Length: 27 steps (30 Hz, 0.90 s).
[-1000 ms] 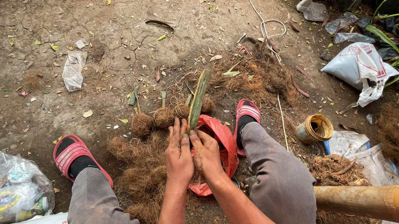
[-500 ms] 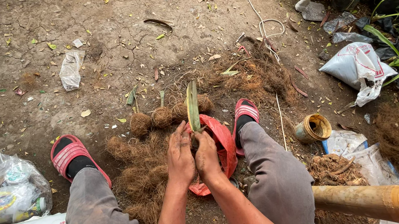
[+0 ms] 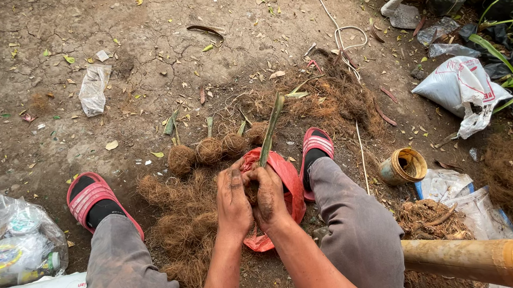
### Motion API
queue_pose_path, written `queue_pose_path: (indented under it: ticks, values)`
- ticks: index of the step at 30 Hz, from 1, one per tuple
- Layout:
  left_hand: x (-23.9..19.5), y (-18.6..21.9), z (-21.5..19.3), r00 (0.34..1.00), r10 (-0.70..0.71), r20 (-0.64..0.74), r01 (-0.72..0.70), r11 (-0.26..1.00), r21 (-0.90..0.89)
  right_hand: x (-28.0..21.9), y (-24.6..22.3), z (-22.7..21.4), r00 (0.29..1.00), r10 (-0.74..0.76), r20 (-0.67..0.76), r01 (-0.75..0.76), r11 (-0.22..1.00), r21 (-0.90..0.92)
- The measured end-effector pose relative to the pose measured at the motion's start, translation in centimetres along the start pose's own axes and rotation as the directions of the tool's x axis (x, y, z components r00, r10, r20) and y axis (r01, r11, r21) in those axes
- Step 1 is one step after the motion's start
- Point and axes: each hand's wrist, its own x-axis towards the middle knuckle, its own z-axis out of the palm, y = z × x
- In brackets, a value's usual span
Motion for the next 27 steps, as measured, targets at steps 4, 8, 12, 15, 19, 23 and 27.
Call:
queue_pose_path:
  ticks: [4, 8, 12, 15, 19, 23, 27]
  values:
    - [-0.1, 0.4, 0.1, 0.998, -0.055, 0.017, 0.055, 0.998, -0.014, -0.2, 0.1, 0.0, 1.000, 0.015, -0.011, -0.015, 1.000, -0.026]
    - [0.0, 0.4, 0.1, 0.999, 0.035, 0.023, -0.034, 0.999, -0.024, 0.4, 0.4, 0.3, 0.999, 0.026, -0.038, -0.032, 0.986, -0.164]
    - [0.0, -0.3, 0.1, 0.999, 0.004, 0.045, -0.005, 1.000, 0.014, 0.0, 0.0, 0.6, 0.999, 0.037, -0.012, -0.039, 0.982, -0.183]
    - [0.0, -0.6, 0.1, 0.997, 0.067, 0.037, -0.068, 0.997, 0.028, -0.5, -0.7, 0.8, 0.984, 0.102, -0.145, -0.128, 0.975, -0.182]
    - [0.2, -0.8, 0.2, 0.999, 0.046, -0.012, -0.046, 0.999, 0.000, -0.3, -0.5, 1.0, 0.999, -0.026, -0.030, 0.018, 0.967, -0.252]
    - [0.2, -0.5, 0.4, 0.999, -0.024, -0.025, 0.020, 0.989, -0.146, 0.2, 0.2, 0.1, 0.999, -0.025, -0.027, 0.020, 0.983, -0.182]
    - [0.0, 0.0, 0.3, 0.998, -0.058, -0.001, 0.057, 0.990, -0.129, 0.6, 0.4, -0.7, 0.996, -0.089, 0.014, 0.090, 0.986, -0.138]
